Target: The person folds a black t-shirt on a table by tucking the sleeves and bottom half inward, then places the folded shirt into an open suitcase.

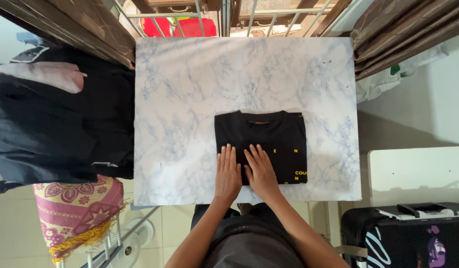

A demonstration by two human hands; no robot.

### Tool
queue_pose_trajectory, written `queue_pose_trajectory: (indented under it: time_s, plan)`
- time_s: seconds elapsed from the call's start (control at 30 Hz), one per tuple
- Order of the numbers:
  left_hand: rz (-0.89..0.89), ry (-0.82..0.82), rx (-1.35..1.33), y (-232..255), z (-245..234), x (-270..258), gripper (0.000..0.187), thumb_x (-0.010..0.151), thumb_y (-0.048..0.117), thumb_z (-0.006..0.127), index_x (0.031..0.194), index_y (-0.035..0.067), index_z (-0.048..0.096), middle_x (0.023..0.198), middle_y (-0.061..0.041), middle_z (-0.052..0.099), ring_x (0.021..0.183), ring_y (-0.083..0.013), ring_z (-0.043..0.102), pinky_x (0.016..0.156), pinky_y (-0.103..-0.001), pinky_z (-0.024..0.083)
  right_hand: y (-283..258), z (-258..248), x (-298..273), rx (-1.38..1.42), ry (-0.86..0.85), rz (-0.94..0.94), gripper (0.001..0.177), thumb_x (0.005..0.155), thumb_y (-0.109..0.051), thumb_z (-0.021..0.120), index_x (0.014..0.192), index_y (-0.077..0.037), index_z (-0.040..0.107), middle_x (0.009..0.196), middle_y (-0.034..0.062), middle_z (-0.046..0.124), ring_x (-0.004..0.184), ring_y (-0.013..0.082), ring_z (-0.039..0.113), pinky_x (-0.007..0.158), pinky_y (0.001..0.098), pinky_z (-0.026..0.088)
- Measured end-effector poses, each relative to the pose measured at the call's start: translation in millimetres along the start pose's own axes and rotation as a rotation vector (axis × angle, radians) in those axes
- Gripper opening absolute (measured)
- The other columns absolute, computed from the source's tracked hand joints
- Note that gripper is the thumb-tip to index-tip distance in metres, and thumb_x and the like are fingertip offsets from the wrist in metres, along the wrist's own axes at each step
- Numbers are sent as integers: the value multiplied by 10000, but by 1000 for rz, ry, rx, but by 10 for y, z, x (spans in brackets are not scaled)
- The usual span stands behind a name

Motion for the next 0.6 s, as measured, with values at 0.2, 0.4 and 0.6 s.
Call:
queue_pose_trajectory:
  time_s: [0.2, 0.4, 0.6]
  plan:
    - [-130, -22, 98, -162, 213, 8, 656, 1025, 249, 482, 1551, -93, 291, 1640, -252, 287, 1531, -397, 235, 1240, -496, 183, 43, 123, -62, -198, -113, -64, 617, 983, -327, 579, 1532, -89, 429, 1591, 165, 388, 1497, 359, 295, 1212, 560, 204]
    - [-128, 21, 93, -147, 184, -21, 704, 1028, 318, 529, 1580, -52, 293, 1661, -246, 282, 1567, -383, 231, 1288, -495, 175, 177, 72, -137, -189, -161, -91, 643, 979, -389, 577, 1555, -142, 435, 1631, 108, 385, 1525, 306, 309, 1245, 533, 204]
    - [-132, 4, 77, -85, 128, 14, 829, 964, 419, 616, 1568, -57, 307, 1656, -270, 267, 1551, -411, 237, 1267, -503, 194, 821, -320, -364, -205, -121, -11, 671, 948, -479, 583, 1537, -190, 442, 1610, 98, 383, 1496, 337, 306, 1228, 535, 199]
Point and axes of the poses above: each hand's wrist, its own x-axis towards the middle knuckle, its own z-axis out of the palm, y = z × x, the point moved 5 cm from there along x, towards the middle knuckle
